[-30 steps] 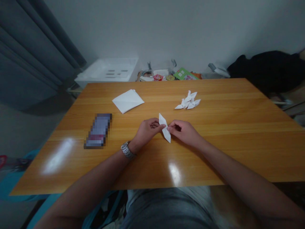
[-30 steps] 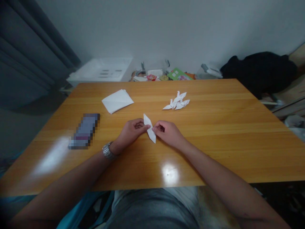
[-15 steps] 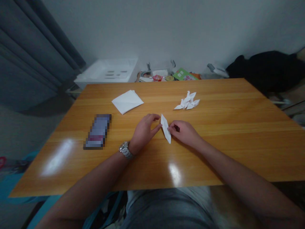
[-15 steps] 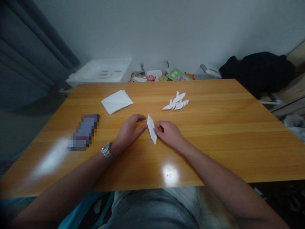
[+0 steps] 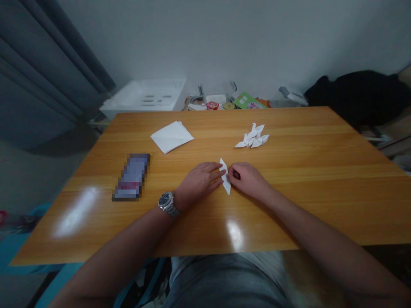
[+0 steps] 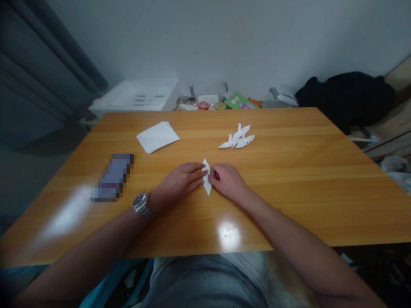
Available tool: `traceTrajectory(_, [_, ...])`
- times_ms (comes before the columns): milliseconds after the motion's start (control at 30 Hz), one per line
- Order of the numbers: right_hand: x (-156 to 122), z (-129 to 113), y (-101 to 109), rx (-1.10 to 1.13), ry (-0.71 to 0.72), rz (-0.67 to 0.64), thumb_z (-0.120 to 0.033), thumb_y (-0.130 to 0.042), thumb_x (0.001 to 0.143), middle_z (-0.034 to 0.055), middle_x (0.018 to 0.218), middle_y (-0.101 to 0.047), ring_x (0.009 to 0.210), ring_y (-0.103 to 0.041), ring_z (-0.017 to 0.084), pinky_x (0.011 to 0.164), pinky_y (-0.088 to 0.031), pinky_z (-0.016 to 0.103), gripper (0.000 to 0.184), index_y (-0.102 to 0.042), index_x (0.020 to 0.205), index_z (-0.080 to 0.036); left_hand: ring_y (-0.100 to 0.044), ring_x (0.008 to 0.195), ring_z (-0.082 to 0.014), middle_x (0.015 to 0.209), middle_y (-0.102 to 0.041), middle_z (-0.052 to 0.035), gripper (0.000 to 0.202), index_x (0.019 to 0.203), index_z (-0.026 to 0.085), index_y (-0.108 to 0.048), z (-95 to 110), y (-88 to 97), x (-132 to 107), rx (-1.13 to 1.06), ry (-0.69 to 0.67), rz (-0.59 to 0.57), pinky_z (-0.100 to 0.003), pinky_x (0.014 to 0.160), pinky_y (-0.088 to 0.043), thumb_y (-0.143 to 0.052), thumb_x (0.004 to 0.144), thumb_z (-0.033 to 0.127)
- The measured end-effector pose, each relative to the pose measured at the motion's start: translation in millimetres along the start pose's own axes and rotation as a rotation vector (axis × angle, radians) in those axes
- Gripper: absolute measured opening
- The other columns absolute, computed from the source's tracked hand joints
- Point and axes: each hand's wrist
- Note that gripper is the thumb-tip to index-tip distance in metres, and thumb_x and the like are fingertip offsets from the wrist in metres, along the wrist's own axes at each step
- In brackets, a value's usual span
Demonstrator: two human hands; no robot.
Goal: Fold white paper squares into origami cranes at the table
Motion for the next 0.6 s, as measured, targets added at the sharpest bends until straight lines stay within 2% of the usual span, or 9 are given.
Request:
traceTrajectory(267, [0.6, 1.3, 2.9, 0.015, 0.008, -0.023, -0.024, -0.061, 0.091, 0.0005, 0.068, -0.057, 0.065, -0.049, 0.016, 0.062, -0.031, 0.028, 0.021, -0.054, 0.071, -0.020, -0.056, 0.129, -0.0294, 0.143, -0.058, -0.0132, 0.039, 0.133, 0.022, -0.067, 5.5, -0.4, -2.8, 0.048, 0.058, 0.008, -0.048, 0.112, -0.044, -0.053, 0.102, 0.040])
traceTrajectory(600, [1.9, 4.4, 4.7, 0.023, 0.048, -0.048, -0.025, -0.062, 0.092, 0.0006, 0.071, -0.058, 0.068, -0.050, 0.016, 0.063, -0.033, 0.028, 0.021, -0.056, 0.072, -0.020, -0.056, 0.131, -0.0284, 0.144, -0.060, -0.0103, 0.038, 0.132, 0.027, -0.068, -0.5, -6.6, -3.5, -0.013, 0.080, 0.053, -0.047, 0.112, -0.043, -0.059, 0.099, 0.043])
Point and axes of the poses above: each hand's wrist, its own x-axis towards the middle knuckle, its own y-axis out of the back of the hand, z = x × y
